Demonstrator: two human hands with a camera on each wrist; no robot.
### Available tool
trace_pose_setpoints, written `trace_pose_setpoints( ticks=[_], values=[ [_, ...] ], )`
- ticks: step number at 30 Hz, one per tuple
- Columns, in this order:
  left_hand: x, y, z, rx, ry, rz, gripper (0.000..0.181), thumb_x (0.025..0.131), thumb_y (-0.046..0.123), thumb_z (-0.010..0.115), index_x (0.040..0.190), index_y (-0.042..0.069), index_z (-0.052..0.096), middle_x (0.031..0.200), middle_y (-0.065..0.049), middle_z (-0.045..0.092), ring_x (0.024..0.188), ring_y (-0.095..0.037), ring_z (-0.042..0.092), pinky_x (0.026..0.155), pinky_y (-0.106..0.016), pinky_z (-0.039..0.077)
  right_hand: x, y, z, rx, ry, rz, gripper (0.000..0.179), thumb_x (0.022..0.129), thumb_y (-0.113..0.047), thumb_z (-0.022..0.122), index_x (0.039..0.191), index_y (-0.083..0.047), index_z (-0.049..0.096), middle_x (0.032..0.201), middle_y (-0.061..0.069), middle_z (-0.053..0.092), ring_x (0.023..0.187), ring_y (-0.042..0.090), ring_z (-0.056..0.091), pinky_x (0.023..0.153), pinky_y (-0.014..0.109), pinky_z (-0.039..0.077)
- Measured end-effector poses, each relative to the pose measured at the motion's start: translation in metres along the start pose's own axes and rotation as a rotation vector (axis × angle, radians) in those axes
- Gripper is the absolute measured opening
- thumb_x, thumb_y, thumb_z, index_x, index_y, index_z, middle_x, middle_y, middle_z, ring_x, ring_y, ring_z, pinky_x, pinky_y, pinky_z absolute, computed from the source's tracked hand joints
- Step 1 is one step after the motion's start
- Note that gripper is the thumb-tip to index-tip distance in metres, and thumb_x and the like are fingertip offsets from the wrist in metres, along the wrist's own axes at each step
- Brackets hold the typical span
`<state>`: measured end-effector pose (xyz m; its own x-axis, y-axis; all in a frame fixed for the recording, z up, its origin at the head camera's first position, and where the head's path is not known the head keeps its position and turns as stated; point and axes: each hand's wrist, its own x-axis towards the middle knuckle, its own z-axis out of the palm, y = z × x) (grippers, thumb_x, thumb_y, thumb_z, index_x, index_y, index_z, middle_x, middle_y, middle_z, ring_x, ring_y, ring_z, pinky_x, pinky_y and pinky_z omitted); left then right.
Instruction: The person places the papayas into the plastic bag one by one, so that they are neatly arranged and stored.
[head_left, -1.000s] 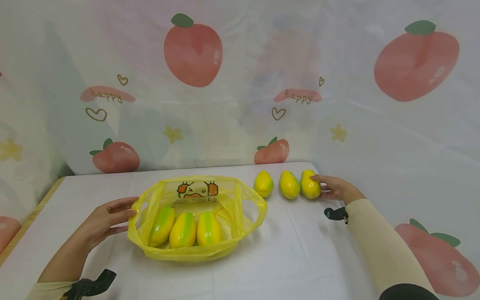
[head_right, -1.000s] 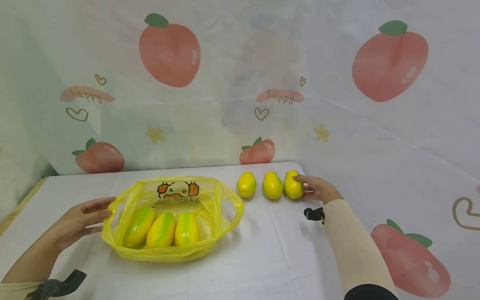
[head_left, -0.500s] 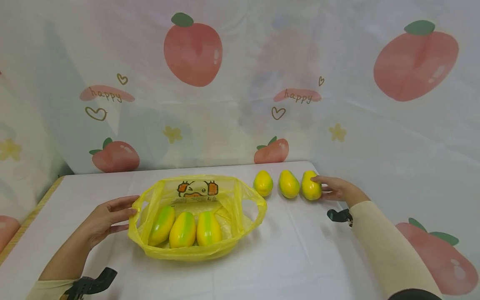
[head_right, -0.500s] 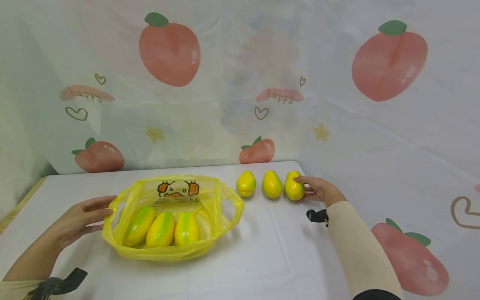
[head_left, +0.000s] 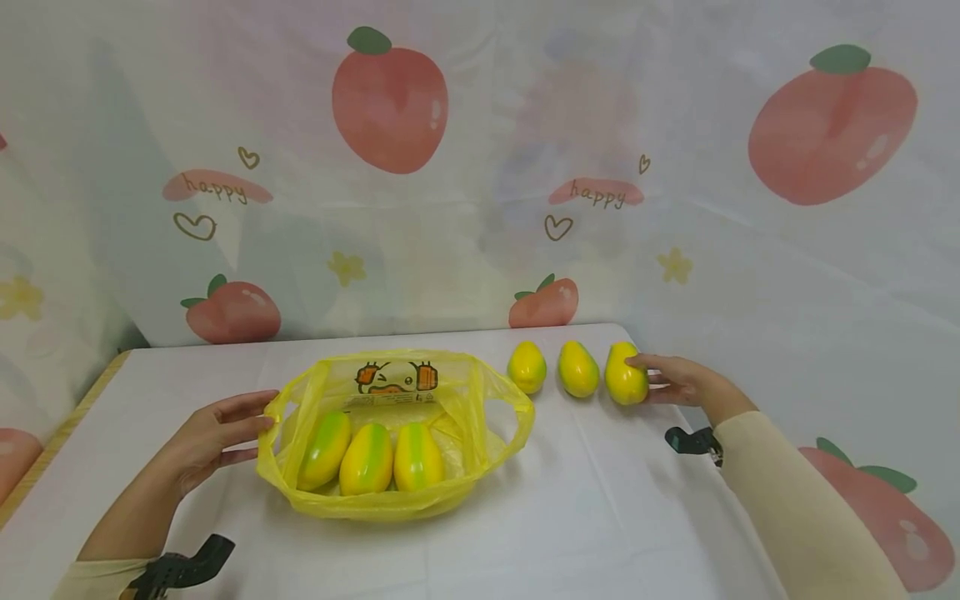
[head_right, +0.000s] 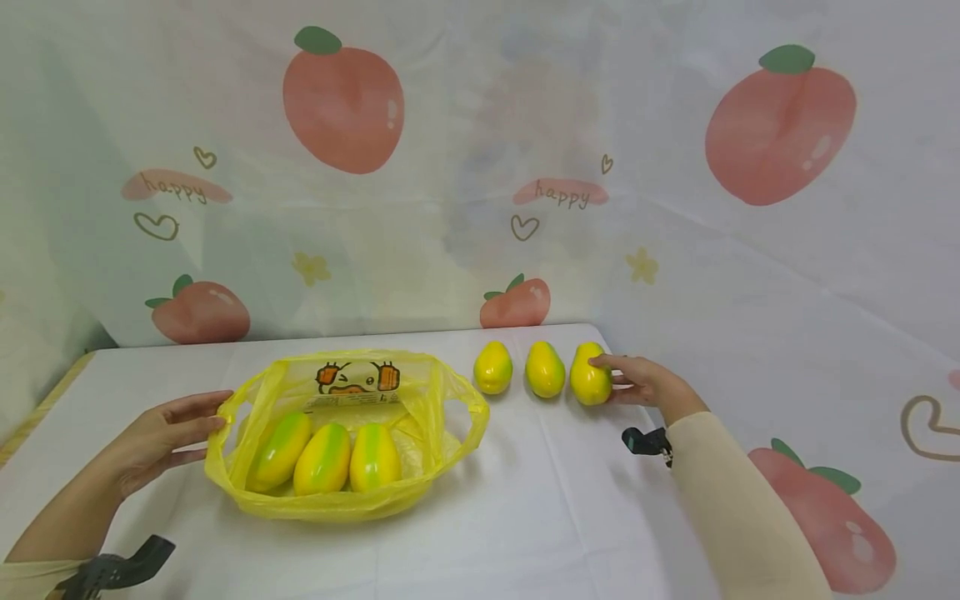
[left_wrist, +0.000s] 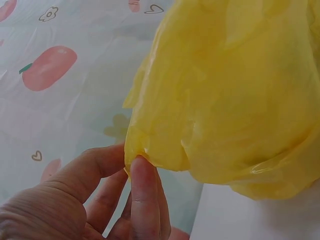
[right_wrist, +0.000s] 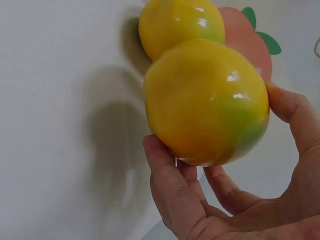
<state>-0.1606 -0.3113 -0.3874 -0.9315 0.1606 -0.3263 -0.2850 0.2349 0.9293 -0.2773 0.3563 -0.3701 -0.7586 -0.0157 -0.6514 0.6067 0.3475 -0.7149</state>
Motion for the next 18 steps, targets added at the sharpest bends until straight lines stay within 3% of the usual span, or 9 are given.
trace_pose_setpoints(
  ticks=[4, 8, 11, 14, 18],
  values=[
    [0.000, 0.000, 0.000, -0.005, 0.003, 0.000, 0.065, 0.094, 0.030, 0.067, 0.150, 0.008, 0.040, 0.115, 0.016, 0.058, 0.097, -0.005, 0.066, 0.086, -0.031, 0.059, -0.007, -0.002, 0.001, -0.015, -0.028, -0.015, 0.093, 0.098, -0.035, 0.059, 0.155, 0.003, -0.005, 0.156, 0.038, -0.001, 0.133, 0.046, 0.040, 0.097, 0.039, 0.052],
    [0.000, -0.001, 0.000, -0.015, 0.001, 0.000, 0.064, 0.094, 0.029, 0.067, 0.149, 0.009, 0.041, 0.113, 0.017, 0.058, 0.097, -0.005, 0.066, 0.086, -0.031, 0.059, -0.015, -0.006, 0.006, -0.042, -0.047, -0.034, 0.092, 0.098, -0.036, 0.057, 0.155, 0.004, -0.004, 0.154, 0.040, 0.000, 0.111, 0.035, 0.060, 0.096, 0.038, 0.054],
    [0.000, -0.001, -0.001, -0.018, 0.003, 0.001, 0.063, 0.094, 0.029, 0.067, 0.149, 0.009, 0.042, 0.113, 0.017, 0.058, 0.097, -0.005, 0.066, 0.086, -0.032, 0.059, -0.021, -0.010, 0.011, -0.053, -0.051, -0.050, 0.090, 0.099, -0.036, 0.056, 0.154, 0.006, 0.000, 0.154, 0.040, 0.005, 0.097, 0.026, 0.065, 0.094, 0.038, 0.054],
    [0.000, -0.002, -0.001, -0.009, 0.006, 0.003, 0.065, 0.094, 0.029, 0.067, 0.150, 0.009, 0.041, 0.114, 0.016, 0.058, 0.097, -0.004, 0.066, 0.085, -0.031, 0.059, -0.028, -0.015, 0.018, -0.070, -0.055, -0.070, 0.086, 0.099, -0.035, 0.056, 0.153, 0.008, 0.005, 0.152, 0.039, 0.010, 0.095, 0.024, 0.066, 0.094, 0.038, 0.055],
    [0.001, -0.002, -0.001, -0.006, 0.006, 0.003, 0.066, 0.094, 0.029, 0.067, 0.150, 0.008, 0.040, 0.114, 0.016, 0.058, 0.097, -0.004, 0.066, 0.085, -0.031, 0.059, -0.039, -0.025, 0.029, -0.105, -0.065, -0.088, 0.084, 0.099, -0.036, 0.056, 0.153, 0.008, 0.009, 0.152, 0.037, 0.012, 0.105, 0.028, 0.062, 0.095, 0.038, 0.054]
  ],
)
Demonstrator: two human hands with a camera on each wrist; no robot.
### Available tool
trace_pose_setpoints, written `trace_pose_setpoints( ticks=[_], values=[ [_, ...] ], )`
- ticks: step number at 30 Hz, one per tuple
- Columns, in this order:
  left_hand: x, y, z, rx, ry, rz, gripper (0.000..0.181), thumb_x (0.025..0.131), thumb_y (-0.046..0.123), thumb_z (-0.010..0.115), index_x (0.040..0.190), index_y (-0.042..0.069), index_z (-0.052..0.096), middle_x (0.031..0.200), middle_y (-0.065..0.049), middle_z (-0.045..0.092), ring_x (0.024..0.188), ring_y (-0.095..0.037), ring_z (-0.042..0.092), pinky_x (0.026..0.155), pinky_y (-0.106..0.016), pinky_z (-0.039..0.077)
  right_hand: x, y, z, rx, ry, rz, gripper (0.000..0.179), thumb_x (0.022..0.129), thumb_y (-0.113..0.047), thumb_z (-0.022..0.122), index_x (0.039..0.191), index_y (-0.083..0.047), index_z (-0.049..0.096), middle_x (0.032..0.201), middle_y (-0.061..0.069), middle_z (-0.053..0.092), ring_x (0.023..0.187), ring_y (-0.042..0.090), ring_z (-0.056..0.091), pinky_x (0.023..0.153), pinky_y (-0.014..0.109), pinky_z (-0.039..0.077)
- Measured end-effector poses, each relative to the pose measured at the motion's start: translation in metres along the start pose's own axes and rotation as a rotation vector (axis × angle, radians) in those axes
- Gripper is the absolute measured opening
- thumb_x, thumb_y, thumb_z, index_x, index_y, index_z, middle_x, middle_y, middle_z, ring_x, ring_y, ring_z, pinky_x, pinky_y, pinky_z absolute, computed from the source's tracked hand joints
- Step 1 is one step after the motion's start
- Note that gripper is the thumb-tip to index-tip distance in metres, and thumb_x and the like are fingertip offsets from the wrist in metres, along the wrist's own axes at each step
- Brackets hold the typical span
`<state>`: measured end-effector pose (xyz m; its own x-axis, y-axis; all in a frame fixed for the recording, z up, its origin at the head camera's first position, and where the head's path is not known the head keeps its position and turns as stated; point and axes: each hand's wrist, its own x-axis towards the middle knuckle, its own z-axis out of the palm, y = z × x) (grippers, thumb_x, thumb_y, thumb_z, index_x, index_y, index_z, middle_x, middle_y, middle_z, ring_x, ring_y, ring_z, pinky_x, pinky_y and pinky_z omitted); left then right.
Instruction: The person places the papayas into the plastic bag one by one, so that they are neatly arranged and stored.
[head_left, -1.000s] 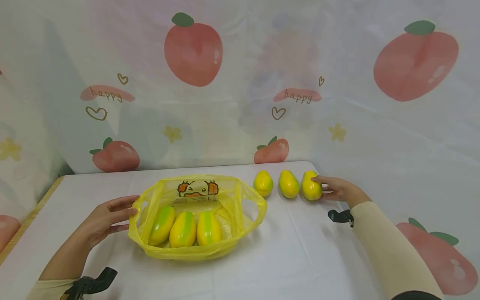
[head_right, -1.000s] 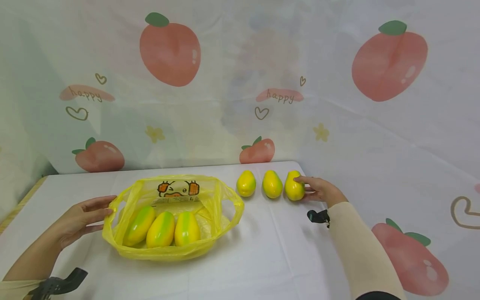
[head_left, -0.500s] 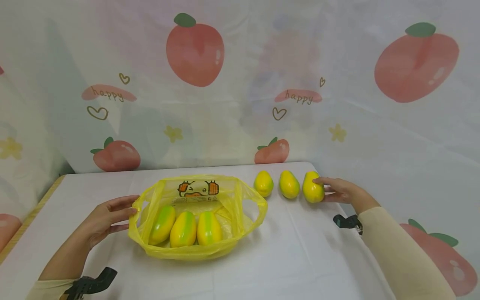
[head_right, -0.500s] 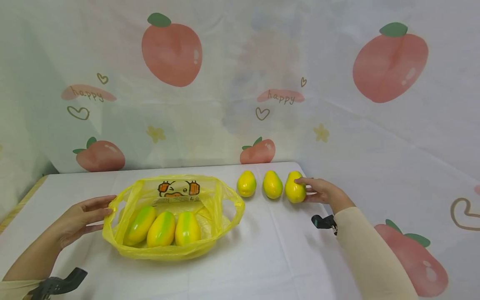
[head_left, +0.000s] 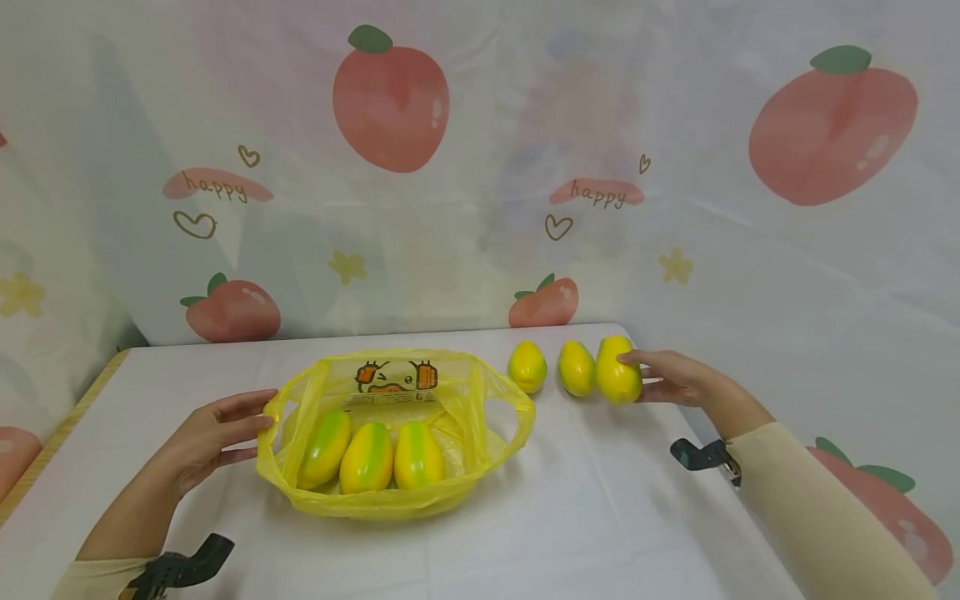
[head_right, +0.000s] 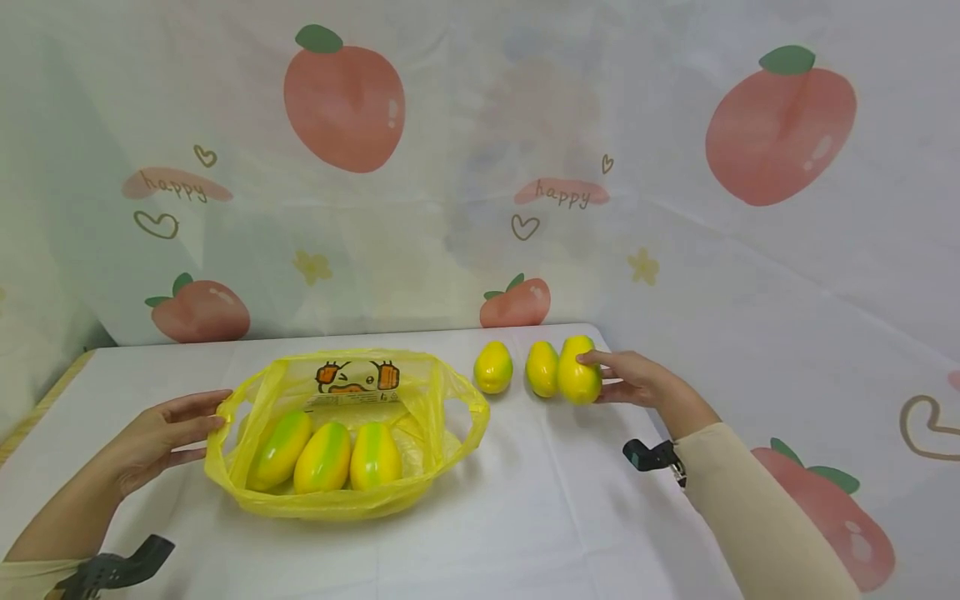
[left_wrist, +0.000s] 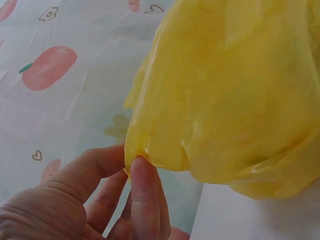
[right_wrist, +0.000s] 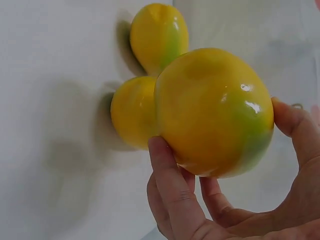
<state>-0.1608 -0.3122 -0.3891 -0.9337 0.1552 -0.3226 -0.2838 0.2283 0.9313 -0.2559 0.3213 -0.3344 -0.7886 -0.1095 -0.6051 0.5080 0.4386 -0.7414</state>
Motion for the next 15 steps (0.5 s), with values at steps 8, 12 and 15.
trace_pose_setpoints(
  ticks=[8, 12, 15],
  values=[
    [0.000, 0.002, 0.000, 0.005, -0.007, 0.003, 0.068, 0.095, 0.030, 0.067, 0.151, 0.007, 0.037, 0.114, 0.015, 0.058, 0.097, -0.004, 0.065, 0.086, -0.031, 0.058, -0.017, -0.026, 0.025, -0.054, -0.032, -0.066, 0.076, 0.100, -0.035, 0.054, 0.150, 0.008, 0.016, 0.151, 0.034, 0.016, 0.120, 0.039, 0.054, 0.099, 0.041, 0.051],
    [0.000, 0.002, 0.000, 0.006, -0.010, 0.004, 0.068, 0.095, 0.030, 0.067, 0.151, 0.006, 0.037, 0.115, 0.014, 0.058, 0.097, -0.004, 0.065, 0.086, -0.031, 0.058, -0.020, -0.035, 0.036, -0.034, -0.043, -0.069, 0.074, 0.100, -0.032, 0.053, 0.150, 0.008, 0.017, 0.152, 0.032, 0.016, 0.123, 0.041, 0.051, 0.100, 0.042, 0.050],
    [0.000, 0.002, 0.000, 0.005, -0.013, 0.007, 0.068, 0.095, 0.030, 0.067, 0.151, 0.007, 0.037, 0.115, 0.015, 0.058, 0.097, -0.004, 0.065, 0.086, -0.031, 0.058, -0.021, -0.040, 0.043, -0.026, -0.045, -0.073, 0.074, 0.100, -0.031, 0.054, 0.151, 0.008, 0.017, 0.153, 0.032, 0.014, 0.127, 0.043, 0.048, 0.100, 0.043, 0.050]
  ],
)
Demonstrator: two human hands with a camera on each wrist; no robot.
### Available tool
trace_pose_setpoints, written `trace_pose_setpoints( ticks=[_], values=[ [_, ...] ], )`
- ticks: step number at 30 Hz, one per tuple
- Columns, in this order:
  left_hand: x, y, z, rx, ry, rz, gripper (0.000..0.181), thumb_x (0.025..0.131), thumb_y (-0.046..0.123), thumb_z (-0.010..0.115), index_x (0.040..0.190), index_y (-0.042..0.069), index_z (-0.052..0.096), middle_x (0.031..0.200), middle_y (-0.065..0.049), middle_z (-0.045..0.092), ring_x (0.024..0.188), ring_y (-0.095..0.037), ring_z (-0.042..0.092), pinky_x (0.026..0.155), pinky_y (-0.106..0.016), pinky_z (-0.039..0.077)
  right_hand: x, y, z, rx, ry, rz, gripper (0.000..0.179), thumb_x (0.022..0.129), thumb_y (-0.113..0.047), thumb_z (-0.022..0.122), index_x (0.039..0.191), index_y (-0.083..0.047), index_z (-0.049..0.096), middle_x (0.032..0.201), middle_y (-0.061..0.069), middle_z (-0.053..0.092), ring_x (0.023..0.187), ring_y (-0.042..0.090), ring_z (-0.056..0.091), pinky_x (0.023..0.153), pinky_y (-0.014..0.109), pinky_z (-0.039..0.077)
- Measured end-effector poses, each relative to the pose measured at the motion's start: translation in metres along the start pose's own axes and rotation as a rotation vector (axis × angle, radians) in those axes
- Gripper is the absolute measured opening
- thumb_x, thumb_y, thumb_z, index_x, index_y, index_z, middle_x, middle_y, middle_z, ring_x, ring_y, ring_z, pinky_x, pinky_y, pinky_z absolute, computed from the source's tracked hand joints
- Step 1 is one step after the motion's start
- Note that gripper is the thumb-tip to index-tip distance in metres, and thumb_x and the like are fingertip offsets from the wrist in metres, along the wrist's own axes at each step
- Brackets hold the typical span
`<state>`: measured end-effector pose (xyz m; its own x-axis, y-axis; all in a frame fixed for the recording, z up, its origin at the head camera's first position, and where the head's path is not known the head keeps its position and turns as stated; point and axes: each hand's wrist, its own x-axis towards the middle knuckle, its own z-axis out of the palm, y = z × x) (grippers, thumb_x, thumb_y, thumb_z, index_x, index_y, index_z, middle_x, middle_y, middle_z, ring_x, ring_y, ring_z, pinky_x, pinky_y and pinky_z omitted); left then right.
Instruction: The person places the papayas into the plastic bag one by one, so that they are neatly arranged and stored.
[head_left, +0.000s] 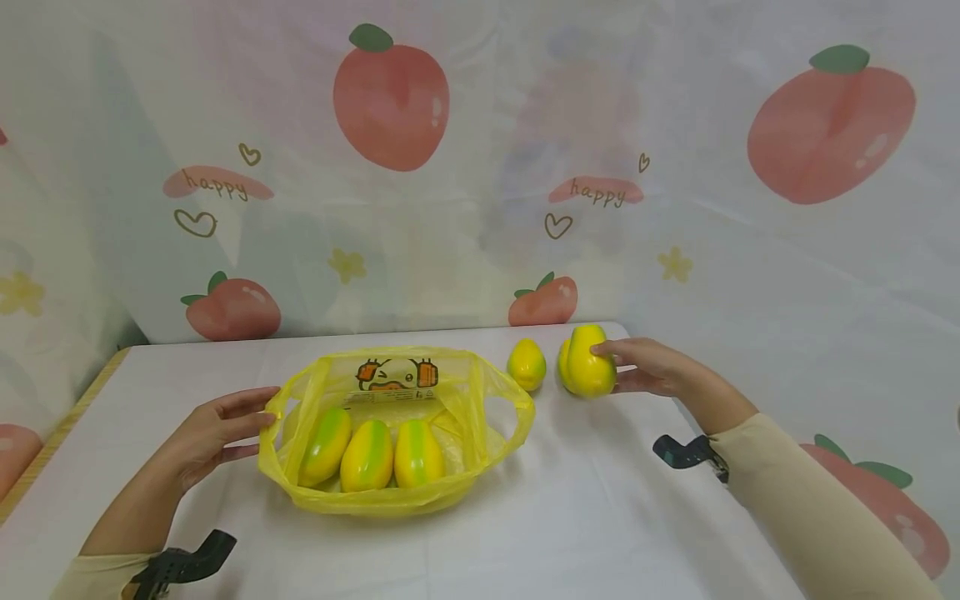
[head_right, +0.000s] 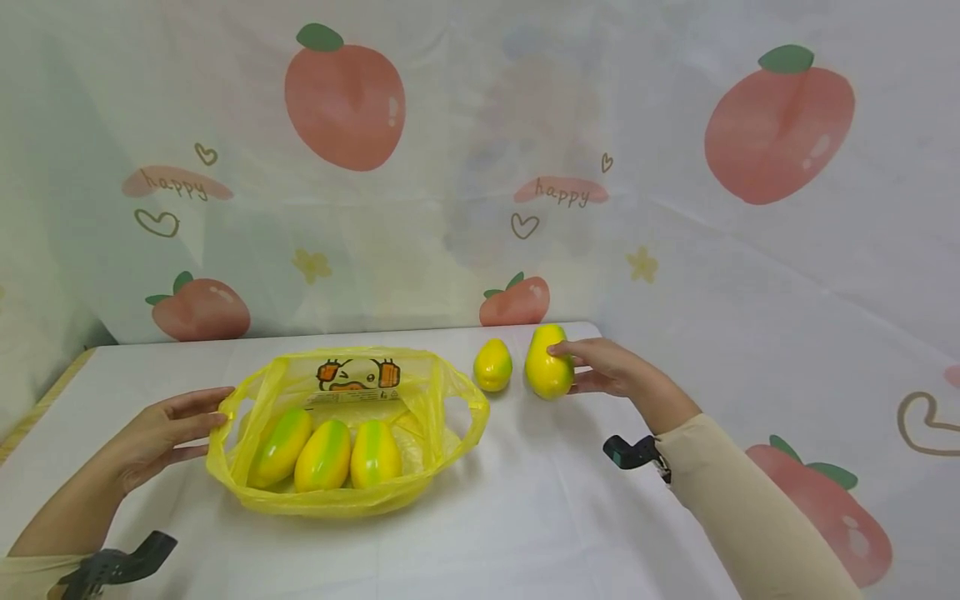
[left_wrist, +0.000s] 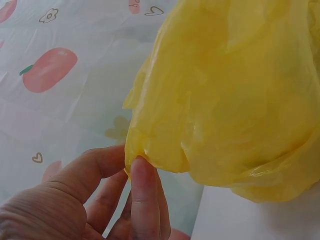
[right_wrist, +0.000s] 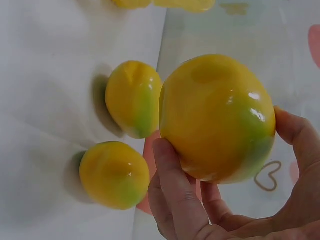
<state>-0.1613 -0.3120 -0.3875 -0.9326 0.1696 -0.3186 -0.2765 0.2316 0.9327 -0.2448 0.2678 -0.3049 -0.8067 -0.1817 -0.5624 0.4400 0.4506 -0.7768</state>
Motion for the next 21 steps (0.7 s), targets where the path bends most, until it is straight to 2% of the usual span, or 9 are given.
trace_pose_setpoints(
  ticks=[10, 21],
  values=[
    [-0.001, 0.002, 0.001, 0.002, 0.002, -0.001, 0.067, 0.095, 0.030, 0.067, 0.151, 0.007, 0.038, 0.115, 0.015, 0.058, 0.097, -0.004, 0.065, 0.086, -0.031, 0.058, -0.001, -0.008, 0.018, 0.040, -0.012, -0.027, 0.069, 0.099, -0.029, 0.055, 0.149, 0.008, 0.024, 0.150, 0.029, 0.025, 0.129, 0.044, 0.046, 0.103, 0.046, 0.047],
    [-0.001, 0.001, 0.001, -0.003, 0.007, -0.003, 0.067, 0.095, 0.030, 0.067, 0.151, 0.007, 0.038, 0.113, 0.015, 0.059, 0.096, -0.004, 0.065, 0.085, -0.031, 0.059, -0.011, -0.024, 0.041, -0.030, -0.052, -0.099, 0.066, 0.098, -0.028, 0.055, 0.147, 0.009, 0.030, 0.146, 0.027, 0.035, 0.129, 0.045, 0.047, 0.102, 0.048, 0.047]
  ],
)
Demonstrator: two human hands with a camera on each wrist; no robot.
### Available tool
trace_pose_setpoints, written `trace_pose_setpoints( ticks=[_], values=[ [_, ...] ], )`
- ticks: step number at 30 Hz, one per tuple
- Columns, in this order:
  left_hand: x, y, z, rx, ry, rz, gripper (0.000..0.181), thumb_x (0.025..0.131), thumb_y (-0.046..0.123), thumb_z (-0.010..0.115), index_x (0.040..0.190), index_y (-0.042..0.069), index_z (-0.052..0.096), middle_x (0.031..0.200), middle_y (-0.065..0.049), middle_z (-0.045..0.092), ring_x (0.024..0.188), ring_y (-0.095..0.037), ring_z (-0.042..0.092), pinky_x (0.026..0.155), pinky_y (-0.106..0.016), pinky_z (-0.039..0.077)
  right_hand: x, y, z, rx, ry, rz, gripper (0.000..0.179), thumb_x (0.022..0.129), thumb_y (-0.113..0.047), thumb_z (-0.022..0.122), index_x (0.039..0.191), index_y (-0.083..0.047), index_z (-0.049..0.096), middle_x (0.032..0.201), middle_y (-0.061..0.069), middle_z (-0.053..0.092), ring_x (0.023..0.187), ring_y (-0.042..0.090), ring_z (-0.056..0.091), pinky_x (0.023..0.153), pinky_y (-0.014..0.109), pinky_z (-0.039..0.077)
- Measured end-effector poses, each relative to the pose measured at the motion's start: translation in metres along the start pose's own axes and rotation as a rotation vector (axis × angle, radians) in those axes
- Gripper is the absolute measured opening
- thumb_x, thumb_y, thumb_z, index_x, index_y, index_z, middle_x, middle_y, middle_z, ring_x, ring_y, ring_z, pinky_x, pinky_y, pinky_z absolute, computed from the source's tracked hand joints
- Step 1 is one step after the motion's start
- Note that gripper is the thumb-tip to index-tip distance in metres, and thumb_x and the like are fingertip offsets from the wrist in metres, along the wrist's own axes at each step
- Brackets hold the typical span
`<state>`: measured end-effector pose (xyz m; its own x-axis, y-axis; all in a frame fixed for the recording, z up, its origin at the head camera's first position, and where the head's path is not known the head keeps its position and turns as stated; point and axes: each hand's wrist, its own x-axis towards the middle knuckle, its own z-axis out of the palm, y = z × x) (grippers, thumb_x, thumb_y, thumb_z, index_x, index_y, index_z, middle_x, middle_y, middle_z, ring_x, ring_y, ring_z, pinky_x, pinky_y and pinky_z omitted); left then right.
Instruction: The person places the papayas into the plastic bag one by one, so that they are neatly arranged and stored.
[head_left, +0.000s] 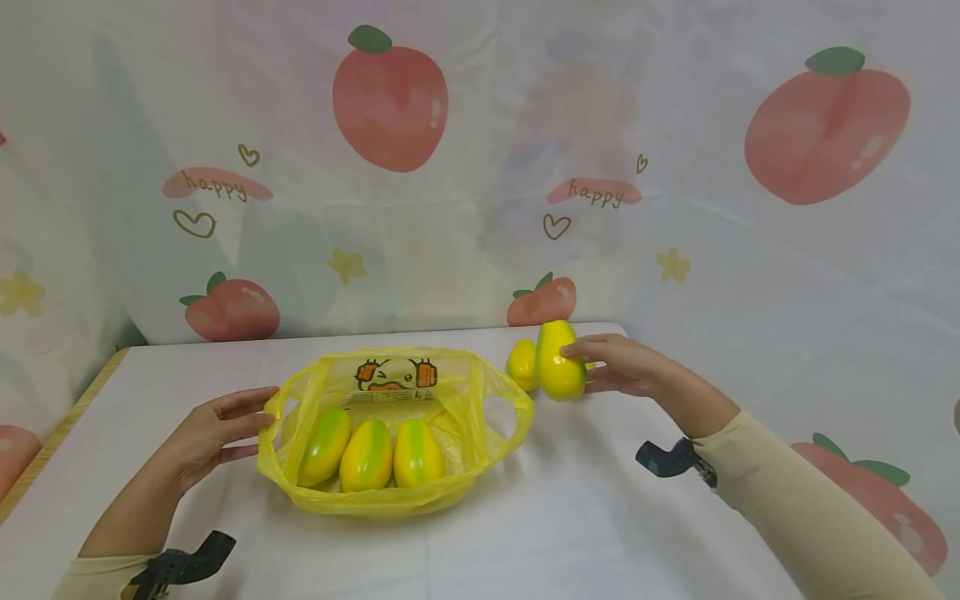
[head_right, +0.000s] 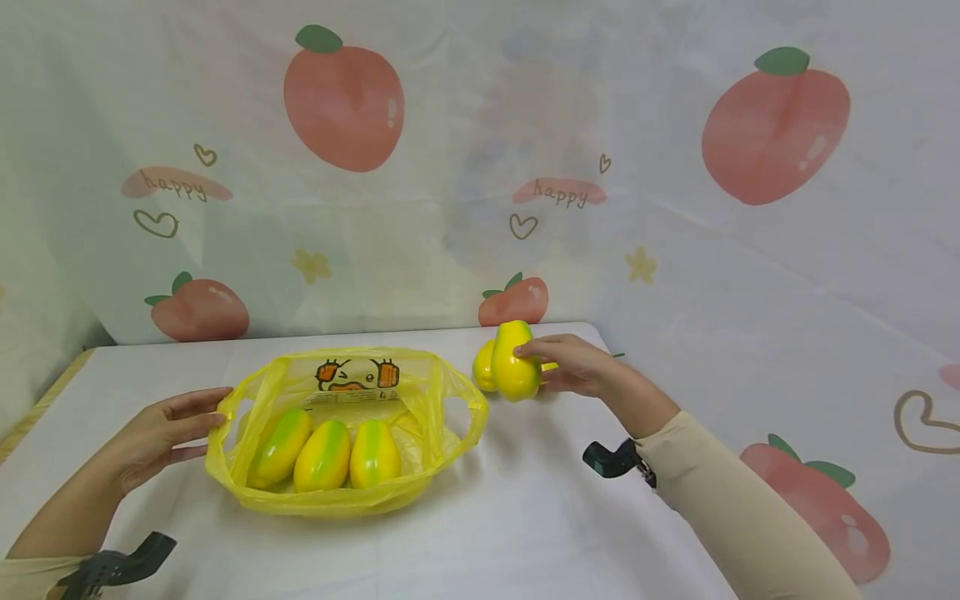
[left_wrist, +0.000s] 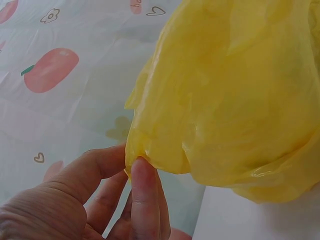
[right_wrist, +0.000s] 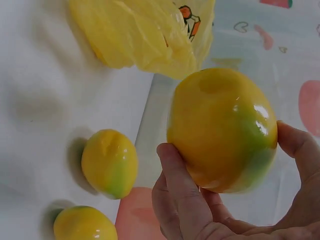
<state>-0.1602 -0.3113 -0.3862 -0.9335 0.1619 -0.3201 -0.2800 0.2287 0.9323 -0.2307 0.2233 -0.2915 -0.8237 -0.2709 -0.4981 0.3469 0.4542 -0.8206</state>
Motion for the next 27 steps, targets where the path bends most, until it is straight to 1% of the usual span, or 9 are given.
trace_pose_setpoints(
  ticks=[6, 11, 16, 20, 23, 27],
  values=[
    [-0.001, 0.000, 0.000, -0.001, 0.000, 0.004, 0.067, 0.095, 0.030, 0.067, 0.150, 0.007, 0.038, 0.113, 0.015, 0.058, 0.096, -0.004, 0.065, 0.085, -0.031, 0.059, -0.002, -0.011, 0.013, 0.023, -0.015, -0.014, 0.063, 0.098, -0.025, 0.055, 0.146, 0.008, 0.032, 0.145, 0.026, 0.036, 0.132, 0.046, 0.044, 0.105, 0.050, 0.044],
    [-0.002, 0.000, 0.000, -0.009, -0.007, 0.010, 0.066, 0.095, 0.029, 0.066, 0.150, 0.007, 0.038, 0.112, 0.016, 0.059, 0.097, -0.004, 0.065, 0.085, -0.030, 0.059, -0.003, -0.021, 0.025, -0.003, -0.025, -0.029, 0.064, 0.097, -0.026, 0.057, 0.146, 0.007, 0.033, 0.140, 0.024, 0.042, 0.127, 0.044, 0.050, 0.104, 0.051, 0.045],
    [-0.002, 0.000, 0.000, -0.007, -0.008, 0.007, 0.066, 0.095, 0.029, 0.066, 0.151, 0.007, 0.038, 0.113, 0.016, 0.059, 0.097, -0.003, 0.065, 0.085, -0.030, 0.058, -0.003, -0.030, 0.037, -0.009, -0.072, -0.044, 0.062, 0.097, -0.025, 0.058, 0.145, 0.006, 0.035, 0.134, 0.022, 0.049, 0.124, 0.041, 0.054, 0.101, 0.048, 0.049],
    [-0.001, 0.000, 0.000, -0.002, -0.006, 0.005, 0.066, 0.095, 0.029, 0.067, 0.150, 0.007, 0.038, 0.113, 0.016, 0.059, 0.097, -0.003, 0.065, 0.085, -0.030, 0.059, -0.003, -0.035, 0.049, -0.022, -0.109, -0.057, 0.062, 0.096, -0.026, 0.059, 0.145, 0.005, 0.037, 0.133, 0.020, 0.051, 0.124, 0.039, 0.055, 0.099, 0.046, 0.051],
    [-0.001, 0.001, 0.000, 0.003, -0.004, 0.004, 0.066, 0.095, 0.030, 0.067, 0.150, 0.007, 0.038, 0.113, 0.016, 0.059, 0.096, -0.003, 0.065, 0.085, -0.030, 0.059, -0.002, -0.039, 0.058, -0.022, -0.133, -0.066, 0.062, 0.096, -0.027, 0.060, 0.145, 0.004, 0.038, 0.133, 0.020, 0.052, 0.122, 0.038, 0.056, 0.100, 0.047, 0.050],
    [-0.001, 0.001, 0.001, 0.006, 0.000, 0.000, 0.068, 0.094, 0.030, 0.067, 0.150, 0.007, 0.038, 0.113, 0.016, 0.059, 0.096, -0.003, 0.065, 0.085, -0.030, 0.059, 0.002, -0.042, 0.072, 0.004, -0.160, -0.049, 0.062, 0.095, -0.025, 0.060, 0.146, 0.004, 0.038, 0.135, 0.020, 0.051, 0.124, 0.039, 0.054, 0.100, 0.048, 0.050]
  ],
)
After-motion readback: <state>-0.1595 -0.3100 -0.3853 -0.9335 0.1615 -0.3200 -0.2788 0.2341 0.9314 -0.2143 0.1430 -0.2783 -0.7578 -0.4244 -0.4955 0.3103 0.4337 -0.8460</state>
